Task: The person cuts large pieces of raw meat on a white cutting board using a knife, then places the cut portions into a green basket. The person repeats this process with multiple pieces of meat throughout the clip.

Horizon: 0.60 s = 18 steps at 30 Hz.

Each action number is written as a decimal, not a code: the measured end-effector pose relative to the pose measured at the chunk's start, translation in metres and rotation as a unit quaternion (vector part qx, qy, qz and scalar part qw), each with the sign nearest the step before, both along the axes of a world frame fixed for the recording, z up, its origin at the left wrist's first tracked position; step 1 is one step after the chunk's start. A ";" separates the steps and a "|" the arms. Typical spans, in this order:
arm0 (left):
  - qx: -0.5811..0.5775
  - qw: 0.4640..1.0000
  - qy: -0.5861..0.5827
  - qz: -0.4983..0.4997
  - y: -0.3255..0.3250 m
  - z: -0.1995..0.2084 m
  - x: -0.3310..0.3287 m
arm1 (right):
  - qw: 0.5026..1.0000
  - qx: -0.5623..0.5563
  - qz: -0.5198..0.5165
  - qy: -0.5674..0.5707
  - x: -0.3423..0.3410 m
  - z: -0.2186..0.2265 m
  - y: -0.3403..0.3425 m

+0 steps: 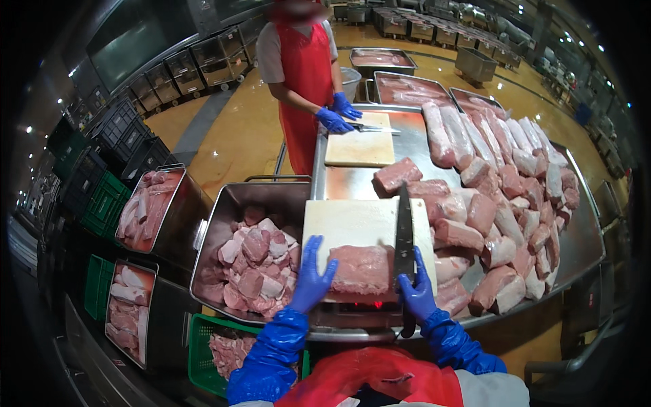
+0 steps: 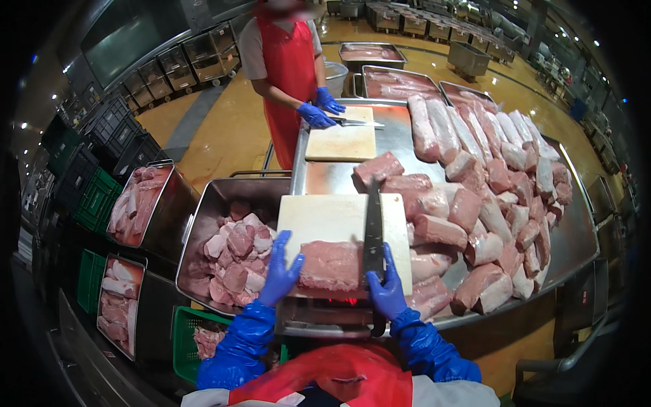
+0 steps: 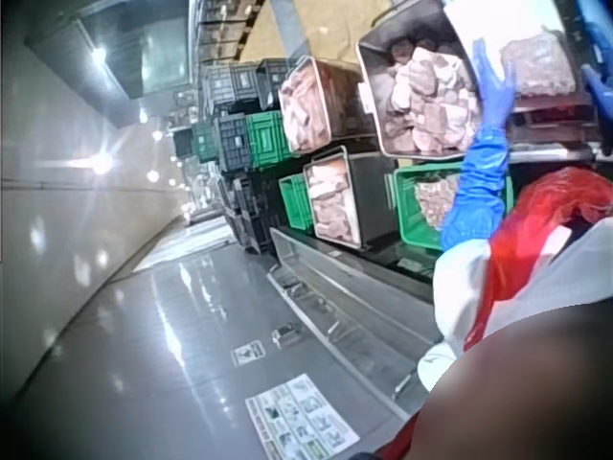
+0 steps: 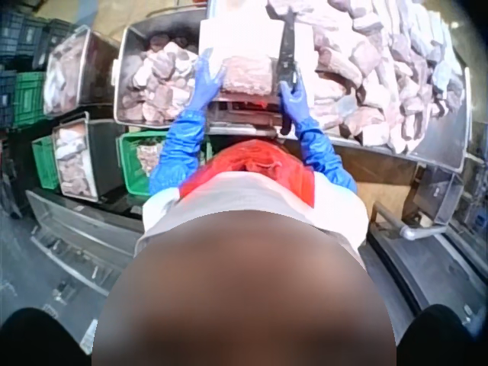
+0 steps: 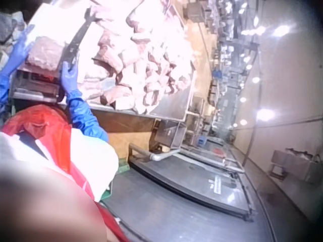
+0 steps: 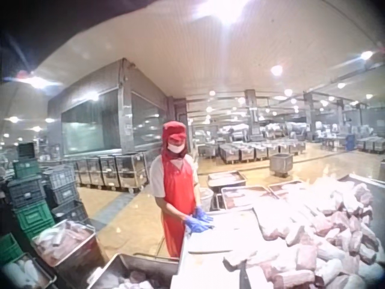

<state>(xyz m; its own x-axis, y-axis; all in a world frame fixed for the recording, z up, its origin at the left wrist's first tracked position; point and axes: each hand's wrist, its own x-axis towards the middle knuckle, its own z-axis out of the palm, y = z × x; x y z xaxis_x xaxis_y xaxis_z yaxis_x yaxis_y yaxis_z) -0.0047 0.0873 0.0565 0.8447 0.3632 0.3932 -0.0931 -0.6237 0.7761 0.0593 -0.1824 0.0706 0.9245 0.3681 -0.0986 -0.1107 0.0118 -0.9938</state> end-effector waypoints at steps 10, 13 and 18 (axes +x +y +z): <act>0.129 0.986 0.051 -0.093 -0.079 -0.027 0.016 | 0.996 -0.022 -0.086 -0.023 0.089 -0.021 0.002; 0.173 0.976 0.105 -0.074 -0.070 -0.024 -0.003 | 0.990 -0.003 -0.097 -0.104 0.096 -0.006 0.011; 0.106 0.994 0.008 -0.004 -0.079 -0.021 -0.013 | 0.990 -0.078 -0.040 -0.108 0.055 0.000 0.009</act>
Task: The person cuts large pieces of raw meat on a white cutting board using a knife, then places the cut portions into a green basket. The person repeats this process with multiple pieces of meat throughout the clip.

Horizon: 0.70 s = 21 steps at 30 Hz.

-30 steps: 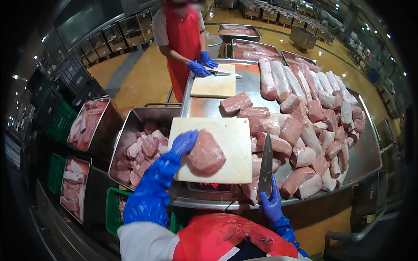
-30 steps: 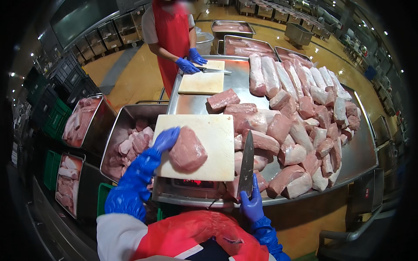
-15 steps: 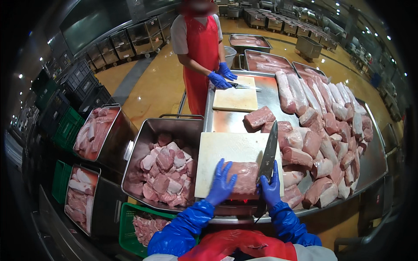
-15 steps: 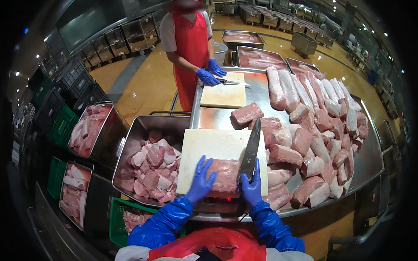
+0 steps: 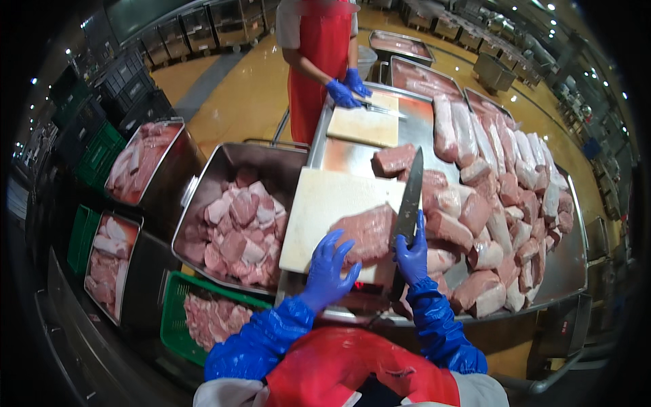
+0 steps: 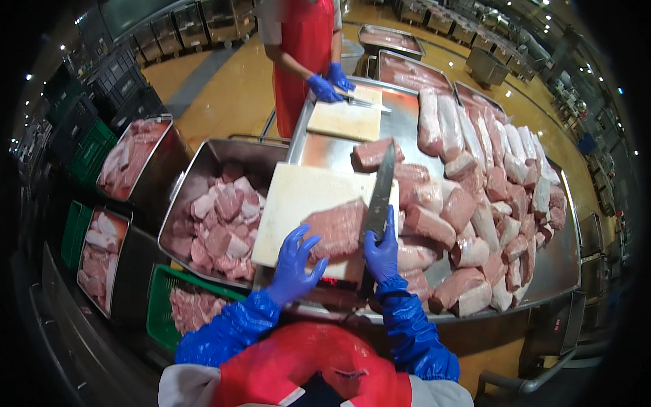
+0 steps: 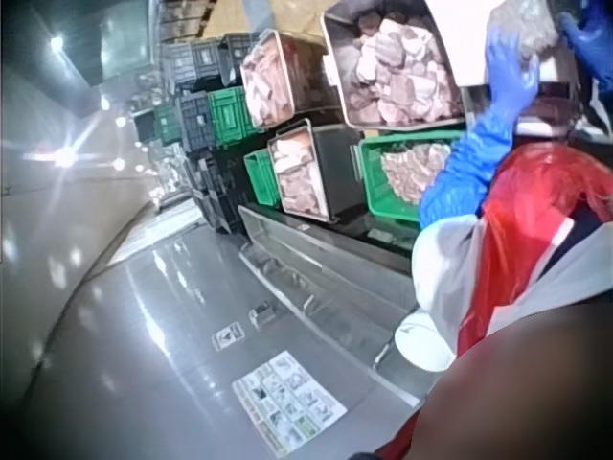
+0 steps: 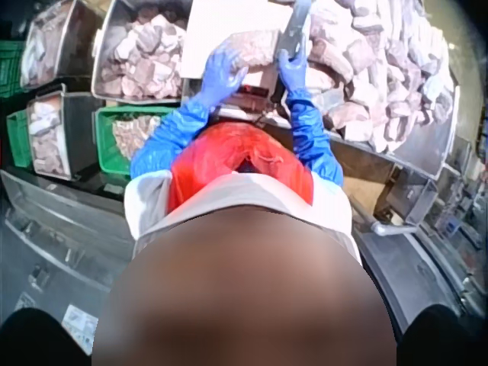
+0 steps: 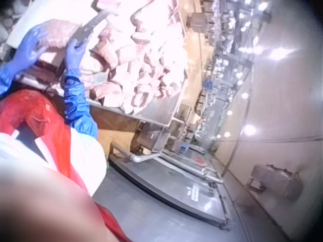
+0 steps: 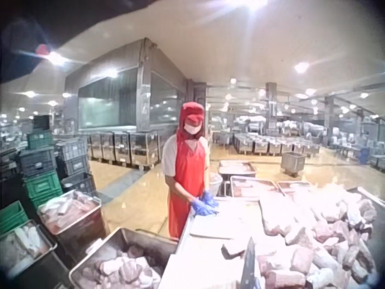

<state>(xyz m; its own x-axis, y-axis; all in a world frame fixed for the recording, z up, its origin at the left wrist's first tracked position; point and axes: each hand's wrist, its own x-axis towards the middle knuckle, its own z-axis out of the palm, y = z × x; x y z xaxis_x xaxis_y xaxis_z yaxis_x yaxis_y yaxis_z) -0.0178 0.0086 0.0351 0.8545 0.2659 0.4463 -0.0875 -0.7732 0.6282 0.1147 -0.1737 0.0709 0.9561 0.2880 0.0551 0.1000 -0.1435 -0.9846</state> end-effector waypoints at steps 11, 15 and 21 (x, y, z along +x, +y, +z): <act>-0.101 0.990 0.004 0.100 0.049 0.012 -0.072 | 0.972 -0.146 0.184 -0.010 -0.081 0.025 -0.059; -0.013 0.996 0.048 0.079 0.047 0.037 -0.079 | 0.986 -0.089 0.138 0.039 -0.066 0.054 -0.027; -0.062 0.998 0.011 -0.001 0.036 0.058 -0.054 | 0.980 -0.106 0.140 -0.092 -0.084 0.023 0.002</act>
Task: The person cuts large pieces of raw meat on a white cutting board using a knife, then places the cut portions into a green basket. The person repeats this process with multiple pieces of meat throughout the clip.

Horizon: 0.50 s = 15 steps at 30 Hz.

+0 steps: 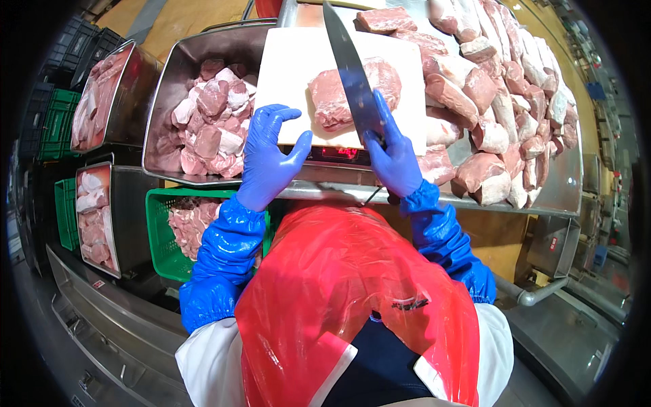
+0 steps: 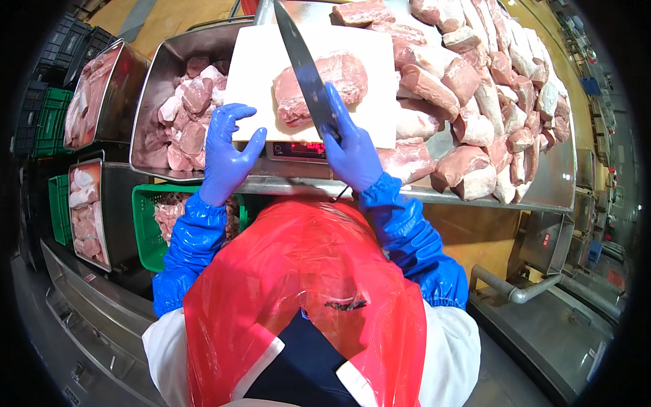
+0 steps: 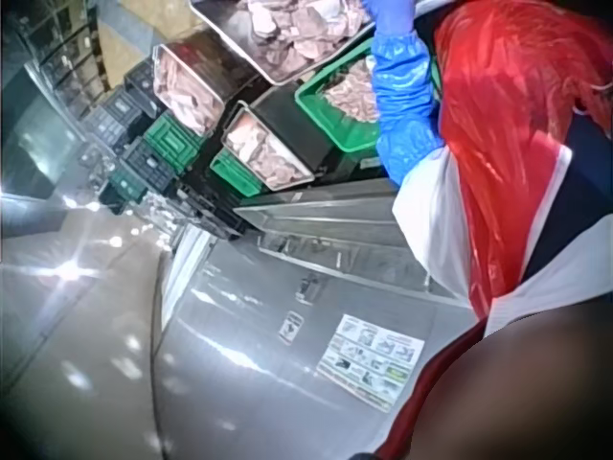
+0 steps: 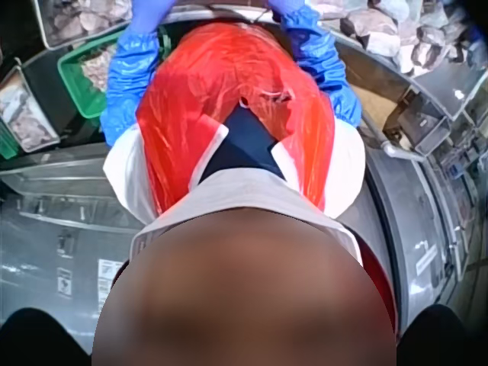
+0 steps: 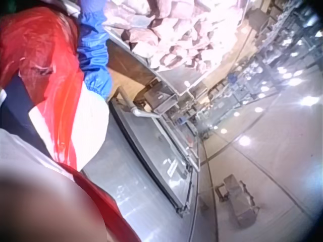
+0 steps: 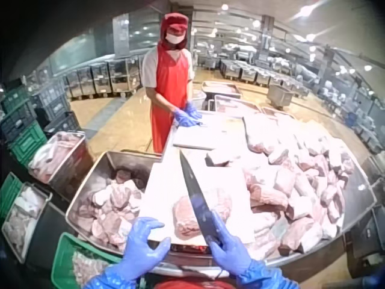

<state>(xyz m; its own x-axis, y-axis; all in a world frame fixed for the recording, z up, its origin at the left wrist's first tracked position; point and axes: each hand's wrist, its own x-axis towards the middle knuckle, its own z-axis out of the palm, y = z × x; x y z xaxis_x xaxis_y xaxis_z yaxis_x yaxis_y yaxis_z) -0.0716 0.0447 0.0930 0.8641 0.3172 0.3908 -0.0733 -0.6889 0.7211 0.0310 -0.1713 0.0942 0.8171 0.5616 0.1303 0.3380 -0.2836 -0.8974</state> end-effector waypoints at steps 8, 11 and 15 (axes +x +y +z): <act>-0.056 0.995 -0.012 -0.085 0.005 -0.031 0.024 | 0.996 -0.048 -0.063 0.032 -0.027 -0.018 0.007; -0.039 0.994 -0.034 -0.096 -0.004 -0.059 0.045 | 0.994 -0.092 -0.062 -0.001 -0.020 -0.020 0.029; -0.048 0.992 -0.081 -0.082 -0.011 -0.077 0.057 | 0.985 -0.127 -0.054 -0.104 -0.005 -0.021 0.044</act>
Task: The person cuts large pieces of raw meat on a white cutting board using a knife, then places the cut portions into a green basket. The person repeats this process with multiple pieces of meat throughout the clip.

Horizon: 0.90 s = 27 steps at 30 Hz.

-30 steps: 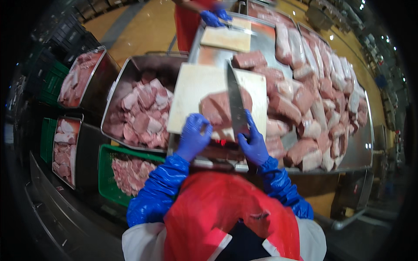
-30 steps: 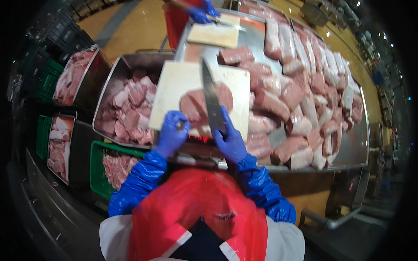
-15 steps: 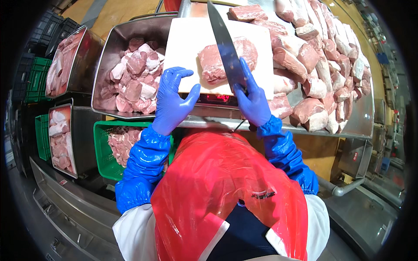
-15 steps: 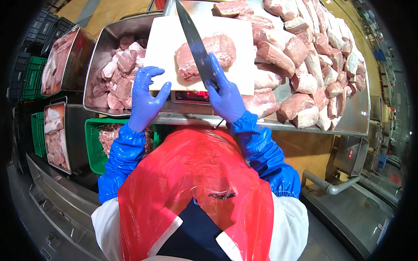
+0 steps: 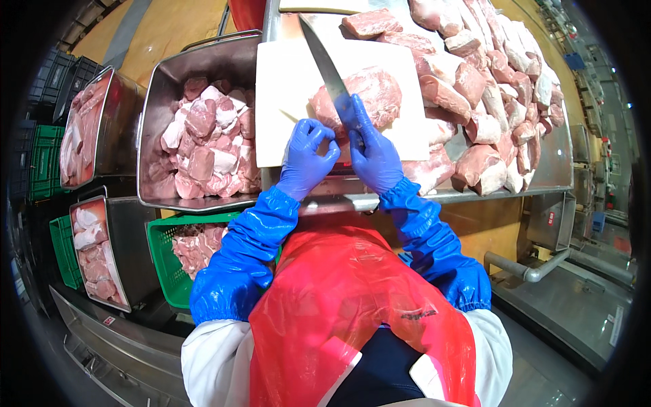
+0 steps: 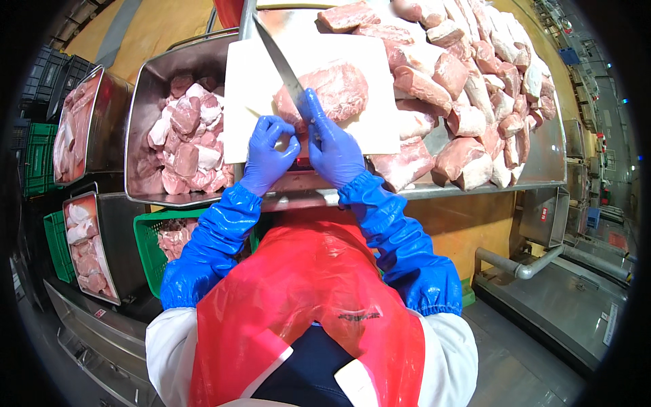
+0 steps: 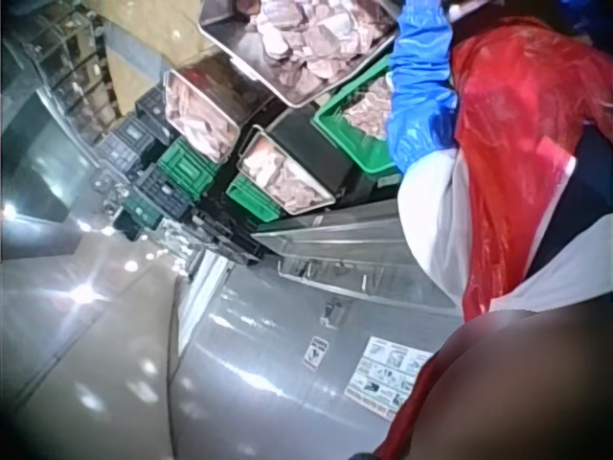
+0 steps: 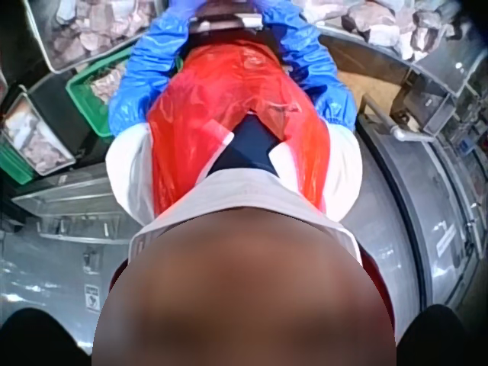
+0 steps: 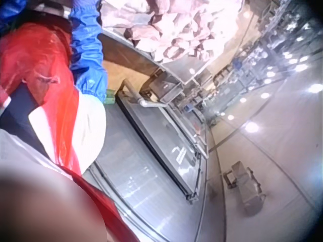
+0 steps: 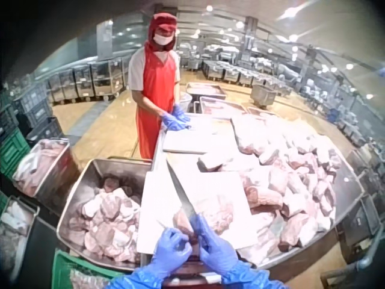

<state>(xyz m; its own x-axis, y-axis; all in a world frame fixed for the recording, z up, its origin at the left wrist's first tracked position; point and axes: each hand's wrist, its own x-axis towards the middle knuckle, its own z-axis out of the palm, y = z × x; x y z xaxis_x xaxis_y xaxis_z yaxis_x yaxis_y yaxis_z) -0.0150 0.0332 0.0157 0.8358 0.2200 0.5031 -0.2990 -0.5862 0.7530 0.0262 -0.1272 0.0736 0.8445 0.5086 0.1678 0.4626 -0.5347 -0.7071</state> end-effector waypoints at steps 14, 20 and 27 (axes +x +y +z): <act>0.064 0.994 0.054 0.072 -0.031 0.044 -0.013 | 0.984 -0.159 0.068 -0.029 -0.043 0.079 -0.158; 0.097 0.988 0.101 0.058 -0.019 0.013 -0.012 | 0.992 0.014 0.009 0.123 -0.018 0.047 -0.128; 0.127 0.989 0.065 0.025 -0.014 0.006 -0.019 | 0.994 -0.034 0.091 0.049 0.011 0.016 -0.032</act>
